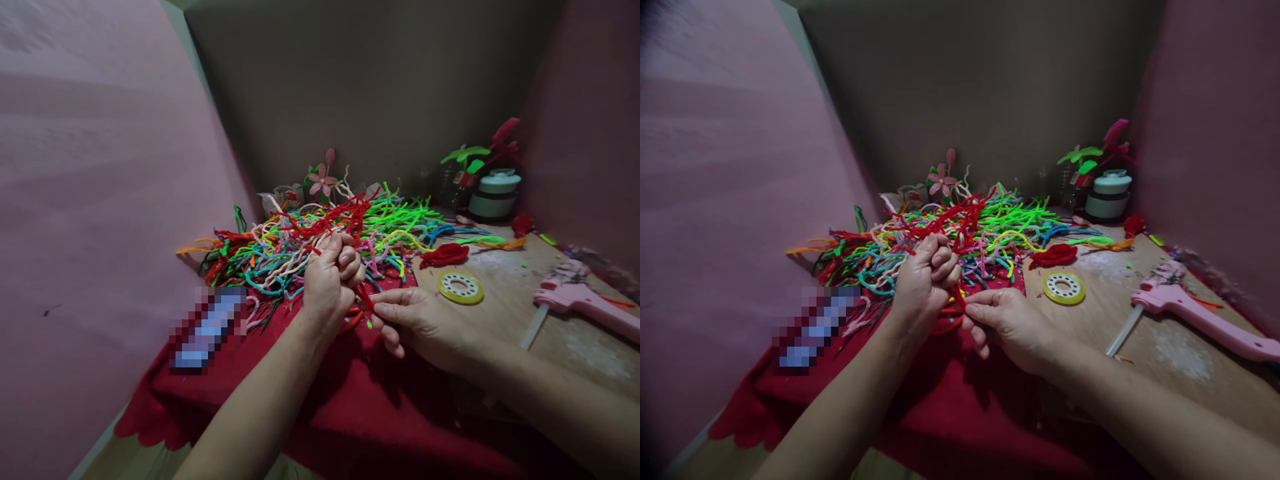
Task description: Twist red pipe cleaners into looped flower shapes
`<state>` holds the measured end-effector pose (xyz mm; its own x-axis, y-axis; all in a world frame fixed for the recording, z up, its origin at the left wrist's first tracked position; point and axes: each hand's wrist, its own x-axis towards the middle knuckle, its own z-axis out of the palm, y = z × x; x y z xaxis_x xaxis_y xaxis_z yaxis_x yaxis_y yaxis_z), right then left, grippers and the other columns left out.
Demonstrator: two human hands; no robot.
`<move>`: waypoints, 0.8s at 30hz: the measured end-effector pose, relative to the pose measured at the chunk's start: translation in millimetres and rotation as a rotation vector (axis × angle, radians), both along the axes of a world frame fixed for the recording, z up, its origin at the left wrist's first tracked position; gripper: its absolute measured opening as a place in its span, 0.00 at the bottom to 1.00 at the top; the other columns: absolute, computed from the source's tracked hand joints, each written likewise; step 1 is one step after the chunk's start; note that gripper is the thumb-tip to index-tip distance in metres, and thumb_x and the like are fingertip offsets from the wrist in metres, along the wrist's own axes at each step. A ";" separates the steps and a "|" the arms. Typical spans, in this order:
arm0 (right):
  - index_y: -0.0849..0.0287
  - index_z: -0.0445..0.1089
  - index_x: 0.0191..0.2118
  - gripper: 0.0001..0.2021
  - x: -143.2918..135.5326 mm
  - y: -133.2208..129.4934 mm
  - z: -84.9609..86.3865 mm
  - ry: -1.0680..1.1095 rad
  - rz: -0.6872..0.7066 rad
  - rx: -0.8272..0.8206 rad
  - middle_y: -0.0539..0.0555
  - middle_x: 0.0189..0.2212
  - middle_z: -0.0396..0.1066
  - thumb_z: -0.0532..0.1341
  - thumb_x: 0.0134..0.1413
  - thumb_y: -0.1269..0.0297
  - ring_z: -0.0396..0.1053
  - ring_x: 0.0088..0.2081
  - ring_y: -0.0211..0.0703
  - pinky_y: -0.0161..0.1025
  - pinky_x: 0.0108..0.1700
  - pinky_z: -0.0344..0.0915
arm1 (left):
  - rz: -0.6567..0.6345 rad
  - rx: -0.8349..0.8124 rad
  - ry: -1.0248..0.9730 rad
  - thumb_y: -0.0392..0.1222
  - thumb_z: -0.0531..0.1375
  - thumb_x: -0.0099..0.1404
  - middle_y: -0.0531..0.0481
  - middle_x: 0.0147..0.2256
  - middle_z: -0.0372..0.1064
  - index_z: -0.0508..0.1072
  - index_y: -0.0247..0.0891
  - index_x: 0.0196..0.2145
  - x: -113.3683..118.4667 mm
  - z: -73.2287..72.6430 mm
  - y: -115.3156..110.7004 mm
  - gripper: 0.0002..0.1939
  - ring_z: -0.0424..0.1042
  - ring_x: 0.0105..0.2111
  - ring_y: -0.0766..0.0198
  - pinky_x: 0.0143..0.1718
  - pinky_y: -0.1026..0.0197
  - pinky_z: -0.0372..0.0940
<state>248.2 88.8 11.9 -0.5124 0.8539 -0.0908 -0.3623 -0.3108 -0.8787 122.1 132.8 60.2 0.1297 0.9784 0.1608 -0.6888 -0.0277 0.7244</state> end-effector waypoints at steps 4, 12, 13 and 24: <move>0.65 0.66 0.21 0.11 -1.0 -2.4 1.7 -0.096 0.007 0.036 0.47 0.13 0.60 0.62 0.47 0.63 0.53 0.13 0.27 0.29 0.15 0.51 | -0.023 0.014 0.024 0.43 0.58 0.59 0.61 0.15 0.46 0.65 0.33 0.27 -2.4 1.7 -0.6 0.10 0.44 0.11 0.79 0.12 0.72 0.39; 0.65 0.69 0.25 0.07 3.8 3.9 4.1 0.025 -0.069 -0.039 0.50 0.20 0.66 0.65 0.42 0.67 0.58 0.16 0.29 0.30 0.16 0.56 | -0.055 0.136 0.047 0.38 0.63 0.53 0.54 0.27 0.66 0.69 0.36 0.34 -6.2 7.9 -2.4 0.11 0.65 0.23 0.74 0.26 0.69 0.59; 0.65 0.69 0.25 0.07 5.7 5.5 4.9 0.046 -0.092 -0.048 0.50 0.20 0.66 0.65 0.42 0.67 0.58 0.17 0.29 0.30 0.16 0.56 | -0.092 0.125 0.105 0.38 0.64 0.51 0.52 0.30 0.68 0.70 0.36 0.35 -6.5 6.2 -2.4 0.12 0.67 0.27 0.72 0.29 0.68 0.60; 0.65 0.69 0.27 0.07 21.3 13.7 10.8 0.065 -0.086 -0.104 0.50 0.19 0.66 0.65 0.41 0.66 0.59 0.17 0.30 0.29 0.16 0.58 | -0.188 0.073 0.659 0.42 0.63 0.51 0.54 0.18 0.62 0.65 0.32 0.19 -0.5 -5.8 -8.5 0.13 0.59 0.16 0.75 0.17 0.71 0.50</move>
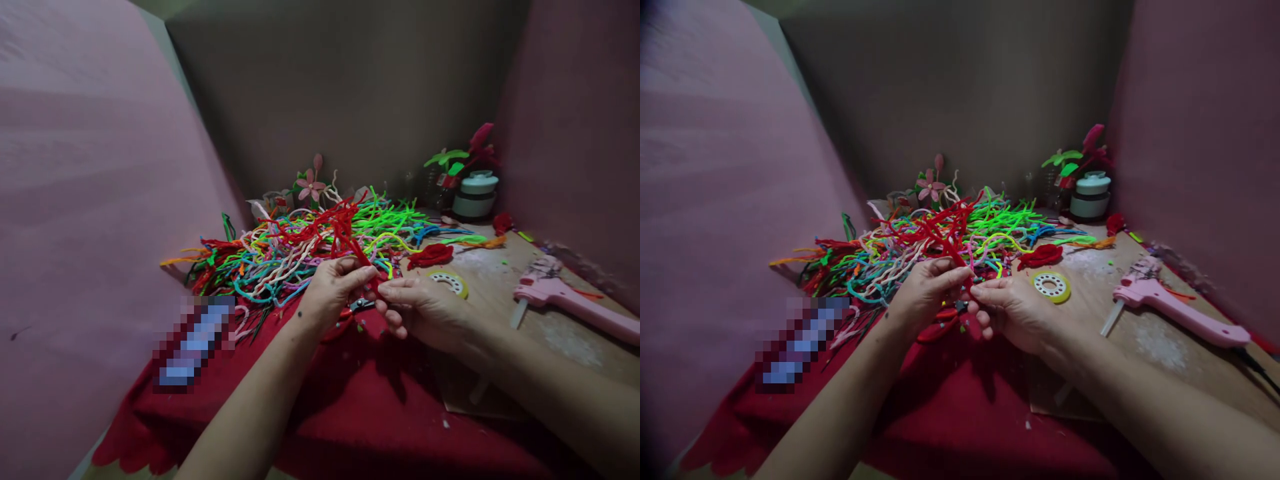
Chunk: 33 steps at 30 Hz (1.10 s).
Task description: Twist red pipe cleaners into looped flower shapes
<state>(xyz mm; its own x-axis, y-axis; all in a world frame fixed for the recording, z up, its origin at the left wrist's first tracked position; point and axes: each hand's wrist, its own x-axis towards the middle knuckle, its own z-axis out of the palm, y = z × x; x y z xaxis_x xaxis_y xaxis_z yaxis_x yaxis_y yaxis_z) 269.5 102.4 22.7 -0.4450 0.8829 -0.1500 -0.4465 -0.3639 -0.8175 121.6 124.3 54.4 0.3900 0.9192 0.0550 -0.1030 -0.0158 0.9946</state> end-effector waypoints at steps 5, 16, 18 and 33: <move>0.64 0.67 0.24 0.07 -1.8 -1.4 -6.2 -0.084 -0.045 0.020 0.47 0.15 0.62 0.65 0.41 0.66 0.55 0.13 0.28 0.28 0.13 0.53 | 0.110 -0.103 -0.043 0.42 0.63 0.50 0.56 0.16 0.61 0.63 0.34 0.20 3.1 -1.9 2.6 0.13 0.51 0.11 0.78 0.12 0.72 0.43; 0.64 0.69 0.22 0.08 -0.4 0.3 2.8 -0.107 -0.120 0.173 0.52 0.20 0.69 0.65 0.40 0.64 0.62 0.22 0.33 0.34 0.28 0.58 | 0.053 -0.103 0.030 0.42 0.65 0.47 0.59 0.13 0.54 0.67 0.32 0.20 -1.8 0.8 3.8 0.12 0.48 0.11 0.79 0.12 0.71 0.41; 0.64 0.69 0.21 0.08 -0.8 -0.4 4.5 -0.155 -0.141 0.170 0.52 0.19 0.69 0.65 0.40 0.64 0.62 0.22 0.34 0.35 0.28 0.57 | 0.069 -0.118 0.014 0.40 0.66 0.46 0.59 0.12 0.54 0.68 0.32 0.20 1.8 -0.1 2.1 0.11 0.49 0.10 0.79 0.12 0.71 0.42; 0.64 0.68 0.21 0.06 0.7 3.0 2.1 -0.261 -0.210 0.084 0.54 0.18 0.70 0.62 0.42 0.67 0.64 0.19 0.34 0.33 0.24 0.59 | 0.149 -0.049 0.176 0.46 0.64 0.48 0.52 0.16 0.63 0.69 0.31 0.20 6.5 -2.2 -0.7 0.14 0.58 0.12 0.74 0.10 0.71 0.47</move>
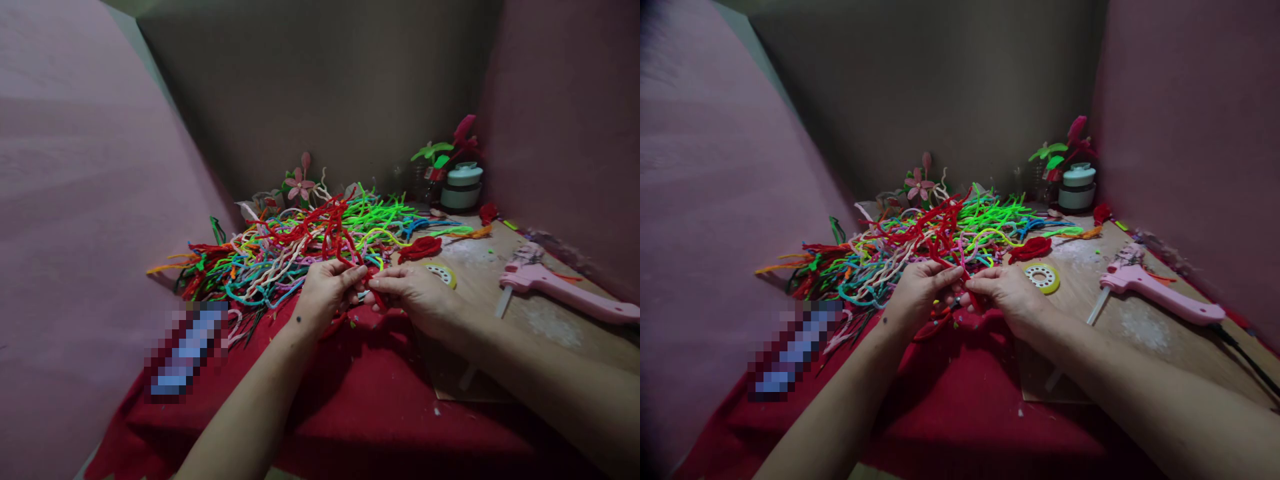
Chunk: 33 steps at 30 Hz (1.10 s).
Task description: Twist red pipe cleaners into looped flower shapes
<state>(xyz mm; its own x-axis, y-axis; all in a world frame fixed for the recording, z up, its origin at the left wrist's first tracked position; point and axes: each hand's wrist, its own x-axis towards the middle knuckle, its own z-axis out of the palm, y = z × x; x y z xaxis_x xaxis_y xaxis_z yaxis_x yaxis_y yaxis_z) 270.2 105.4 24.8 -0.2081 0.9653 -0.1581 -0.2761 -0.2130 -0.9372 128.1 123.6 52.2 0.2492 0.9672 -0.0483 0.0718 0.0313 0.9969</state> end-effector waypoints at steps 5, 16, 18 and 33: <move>0.63 0.67 0.23 0.05 0.9 -0.1 1.8 -0.038 -0.048 -0.064 0.52 0.17 0.70 0.61 0.42 0.68 0.65 0.18 0.34 0.31 0.22 0.60 | -0.050 0.221 0.151 0.40 0.61 0.53 0.54 0.19 0.64 0.70 0.32 0.24 -0.5 -0.5 -1.0 0.07 0.61 0.16 0.73 0.17 0.70 0.56; 0.62 0.66 0.20 0.07 8.6 1.8 4.5 -0.209 0.045 0.061 0.51 0.16 0.68 0.59 0.41 0.65 0.60 0.17 0.32 0.31 0.20 0.54 | -0.082 1.447 1.039 0.38 0.51 0.63 0.47 0.31 0.65 0.72 0.40 0.38 -15.8 -3.2 3.7 0.10 0.60 0.33 0.64 0.34 0.62 0.57; 0.63 0.65 0.18 0.07 10.7 2.8 4.4 -0.308 0.066 0.155 0.50 0.15 0.66 0.58 0.41 0.66 0.58 0.16 0.32 0.31 0.20 0.53 | -0.126 1.484 1.131 0.38 0.51 0.63 0.46 0.33 0.66 0.71 0.38 0.37 -14.0 1.2 -1.7 0.10 0.59 0.35 0.61 0.36 0.59 0.57; 0.65 0.68 0.23 0.10 5.6 -20.2 -3.2 -1.080 -0.268 1.261 0.55 0.19 0.65 0.52 0.50 0.73 0.59 0.24 0.38 0.37 0.29 0.52 | -0.313 -0.318 0.054 0.39 0.59 0.46 0.58 0.12 0.52 0.58 0.35 0.14 -13.4 3.3 4.4 0.12 0.46 0.11 0.77 0.14 0.68 0.42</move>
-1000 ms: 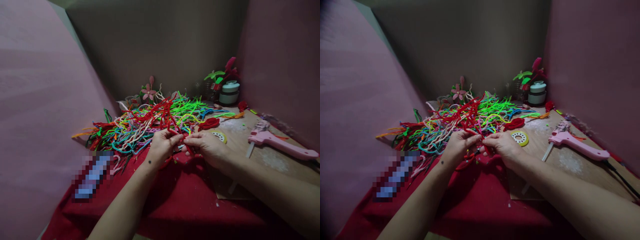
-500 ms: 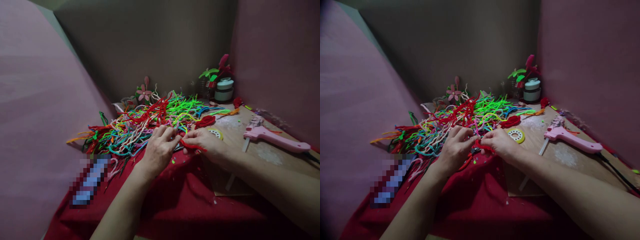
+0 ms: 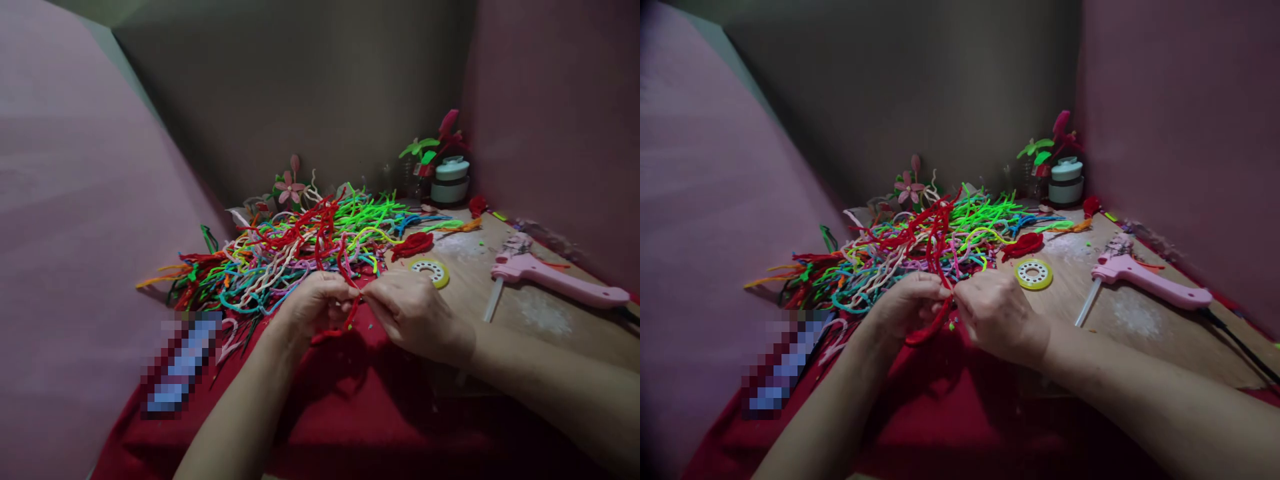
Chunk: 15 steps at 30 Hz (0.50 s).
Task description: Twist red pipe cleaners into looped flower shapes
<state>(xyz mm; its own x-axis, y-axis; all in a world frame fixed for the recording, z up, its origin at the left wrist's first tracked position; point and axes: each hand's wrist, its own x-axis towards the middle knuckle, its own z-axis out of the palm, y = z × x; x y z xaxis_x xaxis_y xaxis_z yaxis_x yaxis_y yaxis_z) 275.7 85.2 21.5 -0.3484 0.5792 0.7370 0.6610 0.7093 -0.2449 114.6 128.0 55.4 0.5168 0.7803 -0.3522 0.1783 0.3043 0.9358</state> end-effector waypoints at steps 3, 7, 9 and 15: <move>0.65 0.69 0.24 0.10 2.6 0.0 4.1 0.147 0.044 -0.042 0.55 0.20 0.65 0.53 0.51 0.73 0.60 0.24 0.38 0.37 0.29 0.53 | -0.033 -0.114 -0.150 0.40 0.60 0.47 0.58 0.12 0.52 0.59 0.34 0.15 -0.7 -0.1 -0.6 0.13 0.44 0.11 0.78 0.14 0.69 0.43; 0.62 0.68 0.25 0.08 5.7 7.1 10.2 0.558 0.206 -0.574 0.50 0.18 0.66 0.55 0.51 0.67 0.61 0.22 0.35 0.34 0.27 0.56 | 0.134 0.376 -0.069 0.41 0.62 0.51 0.54 0.21 0.63 0.69 0.33 0.26 -2.0 6.9 -6.4 0.08 0.57 0.17 0.75 0.18 0.70 0.52; 0.62 0.67 0.24 0.08 6.2 10.9 11.7 0.755 0.332 -0.819 0.49 0.17 0.66 0.57 0.49 0.65 0.61 0.21 0.34 0.33 0.26 0.57 | 0.163 0.704 -0.006 0.41 0.63 0.52 0.51 0.28 0.66 0.72 0.36 0.32 -2.2 11.8 -9.7 0.09 0.63 0.25 0.71 0.25 0.68 0.58; 0.62 0.65 0.21 0.09 5.6 12.5 13.6 0.851 0.544 -1.065 0.49 0.16 0.67 0.61 0.45 0.64 0.60 0.19 0.33 0.33 0.25 0.57 | -0.015 1.162 0.162 0.40 0.59 0.57 0.49 0.32 0.64 0.70 0.37 0.27 -0.9 16.9 -16.2 0.05 0.63 0.36 0.64 0.40 0.62 0.58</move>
